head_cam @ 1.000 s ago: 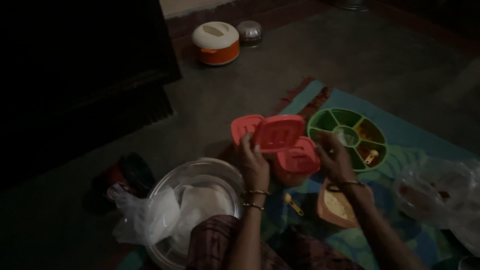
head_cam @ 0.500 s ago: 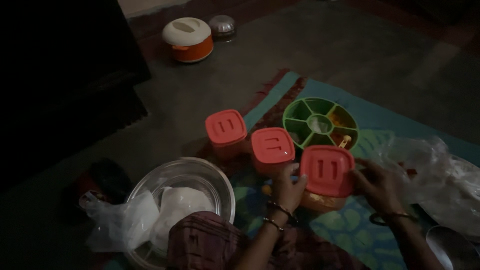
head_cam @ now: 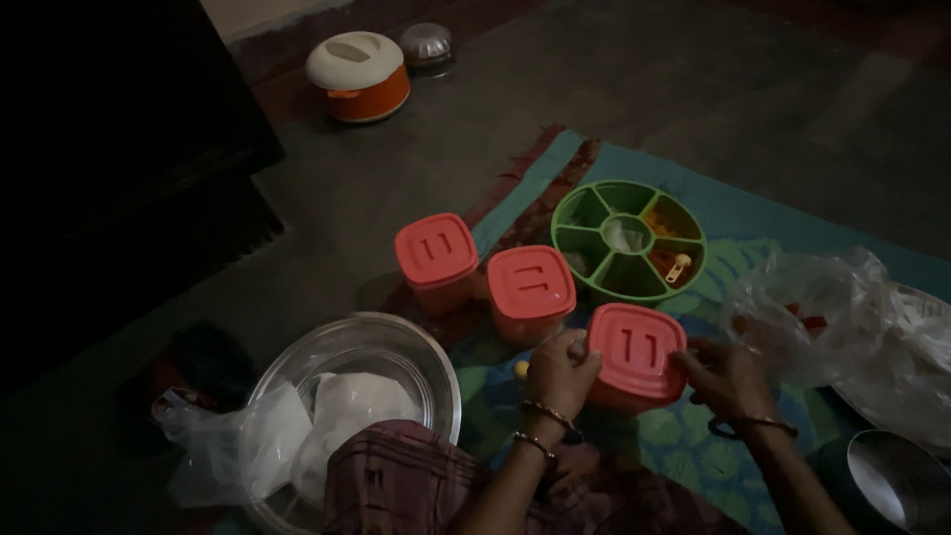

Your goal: The person sits on a mat and transfers a white granular substance from a plastic bag into a small container using a spoon. They then handle several plastic containers with red lids, stacking them, and continue scooping the substance into a metal bowl.

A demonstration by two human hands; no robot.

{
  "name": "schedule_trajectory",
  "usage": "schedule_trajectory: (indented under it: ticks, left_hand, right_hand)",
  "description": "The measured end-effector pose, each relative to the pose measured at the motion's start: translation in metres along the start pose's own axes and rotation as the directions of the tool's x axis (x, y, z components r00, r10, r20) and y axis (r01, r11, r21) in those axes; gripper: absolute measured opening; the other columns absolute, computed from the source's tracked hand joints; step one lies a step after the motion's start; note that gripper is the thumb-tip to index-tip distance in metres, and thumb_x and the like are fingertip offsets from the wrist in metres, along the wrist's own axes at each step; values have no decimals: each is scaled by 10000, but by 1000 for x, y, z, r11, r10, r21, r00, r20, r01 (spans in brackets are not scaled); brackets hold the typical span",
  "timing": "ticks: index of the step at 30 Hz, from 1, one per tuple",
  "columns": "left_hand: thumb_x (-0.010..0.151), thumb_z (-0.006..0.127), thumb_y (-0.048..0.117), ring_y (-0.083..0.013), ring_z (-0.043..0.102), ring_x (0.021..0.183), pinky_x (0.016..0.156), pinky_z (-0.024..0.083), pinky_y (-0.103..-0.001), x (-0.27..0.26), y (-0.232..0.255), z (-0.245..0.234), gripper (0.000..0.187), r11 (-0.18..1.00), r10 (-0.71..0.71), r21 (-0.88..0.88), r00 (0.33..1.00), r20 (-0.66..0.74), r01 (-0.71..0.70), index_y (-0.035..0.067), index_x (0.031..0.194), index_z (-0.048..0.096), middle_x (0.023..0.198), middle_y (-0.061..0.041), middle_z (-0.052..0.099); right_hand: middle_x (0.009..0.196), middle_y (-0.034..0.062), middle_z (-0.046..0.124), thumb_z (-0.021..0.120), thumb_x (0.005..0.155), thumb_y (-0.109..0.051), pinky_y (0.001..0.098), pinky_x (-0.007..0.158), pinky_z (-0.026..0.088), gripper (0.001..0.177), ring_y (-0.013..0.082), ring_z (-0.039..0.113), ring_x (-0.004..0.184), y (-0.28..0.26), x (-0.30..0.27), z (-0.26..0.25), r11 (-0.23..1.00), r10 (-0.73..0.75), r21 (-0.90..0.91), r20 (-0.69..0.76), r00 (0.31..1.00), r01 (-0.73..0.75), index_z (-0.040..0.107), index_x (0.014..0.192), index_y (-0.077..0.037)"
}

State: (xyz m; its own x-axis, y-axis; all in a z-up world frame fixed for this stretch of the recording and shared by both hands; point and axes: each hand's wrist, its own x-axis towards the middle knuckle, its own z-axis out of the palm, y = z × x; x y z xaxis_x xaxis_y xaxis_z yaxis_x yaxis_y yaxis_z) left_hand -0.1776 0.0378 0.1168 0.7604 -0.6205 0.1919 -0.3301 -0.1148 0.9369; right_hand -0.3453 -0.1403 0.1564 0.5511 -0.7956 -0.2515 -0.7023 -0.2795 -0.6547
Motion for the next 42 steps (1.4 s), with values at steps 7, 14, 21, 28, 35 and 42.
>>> schedule_trajectory:
  ticks: [7,14,21,28,35,42]
  left_hand:
    - [773,777,182,-247,712,719,703,580,-389,0,-2,-1,335,998,-63,-8,997,35,64,5,1051,722,762,-113,717]
    - [804,782,226,-258,718,730,701,580,-404,-1,-14,1,290,995,-95,0,993,65,95,-4,968,720,762,-111,717]
    - [816,799,314,-268,729,842,731,563,-399,3,-27,11,377,988,-103,-107,994,40,107,30,1055,729,921,-118,745]
    - [861,770,315,-284,731,784,713,562,-394,4,-34,19,344,993,-71,-94,997,18,72,20,1037,757,856,-142,742]
    - [831,773,363,-234,779,863,755,604,-379,14,-51,30,397,964,-212,-149,974,76,222,54,1077,740,932,-86,794]
    - [921,720,428,-206,748,861,777,578,-374,53,-68,55,409,941,-292,-132,944,155,313,45,1049,786,934,-96,797]
  right_hand:
    - [805,186,786,698,901,-378,435,568,609,580,248,756,610,-7,-9,-5,999,-9,36,-4,1000,10,646,1404,-93]
    - [817,210,794,708,900,-368,434,588,601,615,290,745,634,-4,-7,-1,997,36,71,23,999,-37,614,1454,-116]
    - [975,222,790,694,900,-380,482,677,675,544,338,796,777,14,1,7,945,73,311,105,992,-102,712,1258,30]
    - [902,223,788,705,889,-360,442,684,636,476,294,757,728,45,21,13,957,72,273,104,992,-98,771,1110,56]
    - [960,195,761,734,881,-324,450,715,612,443,296,732,780,46,25,16,865,163,456,138,977,-209,738,1166,15]
    - [1091,175,757,694,897,-434,466,783,630,503,319,751,916,14,39,1,742,345,530,222,912,-410,691,1225,-52]
